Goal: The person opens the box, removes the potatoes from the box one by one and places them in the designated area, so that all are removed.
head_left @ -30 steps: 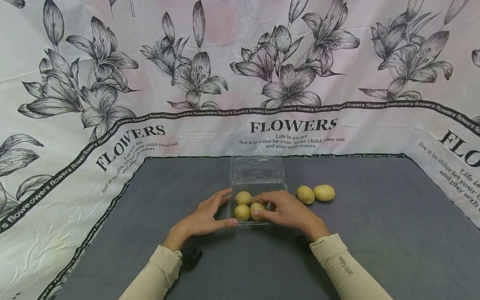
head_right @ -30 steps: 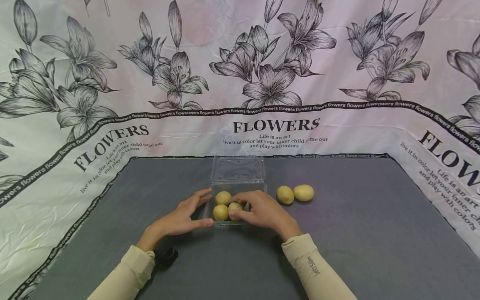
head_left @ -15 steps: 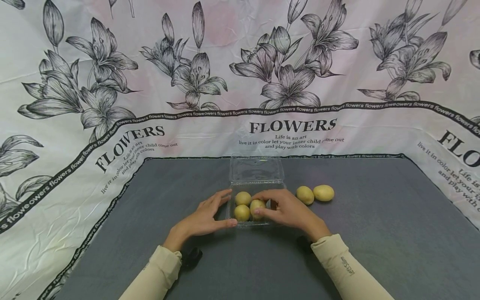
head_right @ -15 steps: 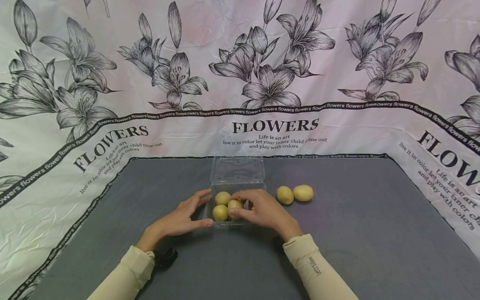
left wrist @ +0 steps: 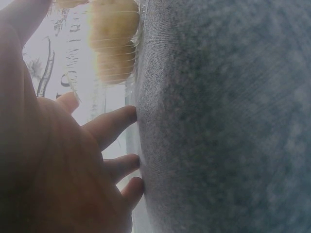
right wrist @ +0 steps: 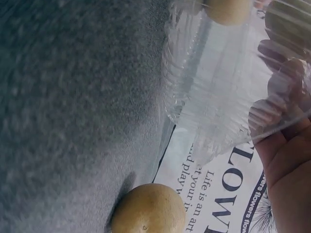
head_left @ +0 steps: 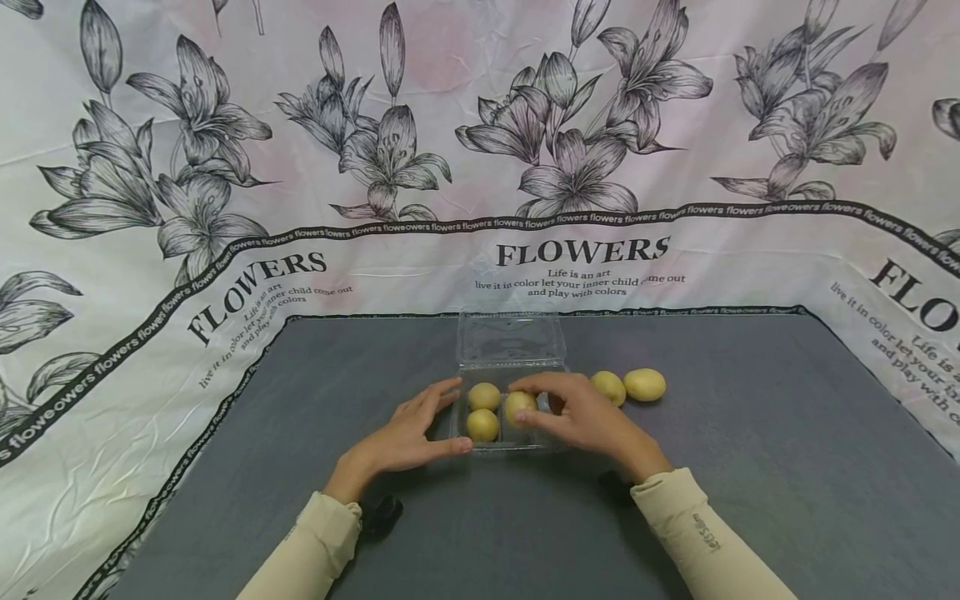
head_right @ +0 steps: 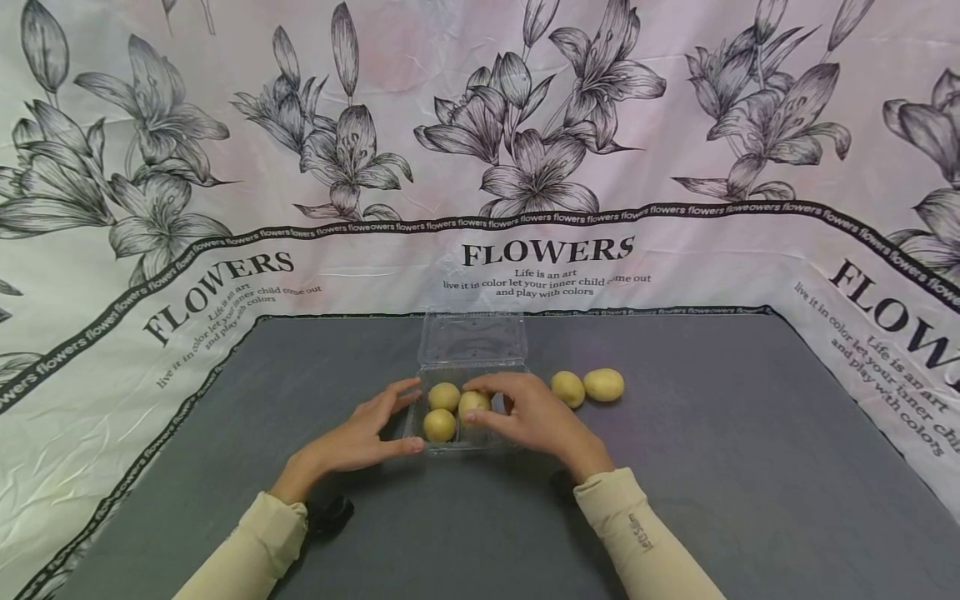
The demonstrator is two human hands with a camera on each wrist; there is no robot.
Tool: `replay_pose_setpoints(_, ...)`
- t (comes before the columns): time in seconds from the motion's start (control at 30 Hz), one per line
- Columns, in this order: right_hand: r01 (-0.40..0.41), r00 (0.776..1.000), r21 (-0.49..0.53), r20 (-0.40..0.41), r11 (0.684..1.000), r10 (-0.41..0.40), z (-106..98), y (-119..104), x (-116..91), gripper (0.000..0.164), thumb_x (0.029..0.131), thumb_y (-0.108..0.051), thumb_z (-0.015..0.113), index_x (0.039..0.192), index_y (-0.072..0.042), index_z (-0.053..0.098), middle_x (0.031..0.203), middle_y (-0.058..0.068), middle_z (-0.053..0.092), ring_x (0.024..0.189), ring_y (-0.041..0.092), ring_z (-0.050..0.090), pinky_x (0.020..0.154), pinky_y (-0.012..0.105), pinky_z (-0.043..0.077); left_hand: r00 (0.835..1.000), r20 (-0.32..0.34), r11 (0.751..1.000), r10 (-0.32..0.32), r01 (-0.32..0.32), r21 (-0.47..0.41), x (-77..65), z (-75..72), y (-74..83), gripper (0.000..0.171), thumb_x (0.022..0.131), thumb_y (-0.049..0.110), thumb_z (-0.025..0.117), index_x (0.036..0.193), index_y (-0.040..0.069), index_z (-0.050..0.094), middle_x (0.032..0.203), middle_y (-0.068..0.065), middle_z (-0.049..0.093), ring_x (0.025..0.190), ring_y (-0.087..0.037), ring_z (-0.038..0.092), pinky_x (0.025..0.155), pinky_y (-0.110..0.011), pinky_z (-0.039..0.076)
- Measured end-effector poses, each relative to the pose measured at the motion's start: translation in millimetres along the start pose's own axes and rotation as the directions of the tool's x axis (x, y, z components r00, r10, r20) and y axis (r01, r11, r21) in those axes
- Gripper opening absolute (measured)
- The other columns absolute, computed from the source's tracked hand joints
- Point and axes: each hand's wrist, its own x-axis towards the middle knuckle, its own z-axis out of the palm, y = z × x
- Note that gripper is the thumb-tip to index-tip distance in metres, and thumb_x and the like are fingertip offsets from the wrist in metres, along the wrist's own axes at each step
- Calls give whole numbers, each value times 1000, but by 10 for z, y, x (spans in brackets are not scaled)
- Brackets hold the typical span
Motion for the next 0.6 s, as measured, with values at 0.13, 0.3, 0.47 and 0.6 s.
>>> replay_pose_setpoints(0.13,2,1000,8,-22,1000,-2,-30,-1,-21,40,93,-27,76,132,-19,69,118,1,73,52,3,44,52,23,44,1000,-7,1000,9,-9,0,-8,-3,9,97,90,64,67,164,34,13,165,4,35,156,-21,28,124,-62,12)
replay_pose_setpoints(0.3,-19,999,17,-48,1000,20,-62,-6,-41,41,92,-26,77,131,-19,69,116,1,73,53,1,44,52,24,44,1000,-11,1000,21,-21,-7,-15,-6,20,95,90,63,67,163,32,15,165,2,35,156,-24,29,122,-65,12)
replay_pose_setpoints(0.47,-73,994,18,-76,997,74,-104,-11,-62,41,91,-28,78,130,-21,70,111,-2,73,52,3,42,51,24,42,1000,-10,1000,20,-21,-10,-13,-7,23,95,90,63,67,163,33,15,166,2,34,155,-23,31,122,-66,12)
replay_pose_setpoints(0.6,-64,993,9,-100,998,64,-139,5,-85,39,91,-27,78,129,-23,70,109,-2,73,50,2,41,50,23,41,1000,-11,1000,20,-20,-10,-14,-3,16,95,90,63,67,163,32,15,166,1,34,154,-23,33,122,-66,12)
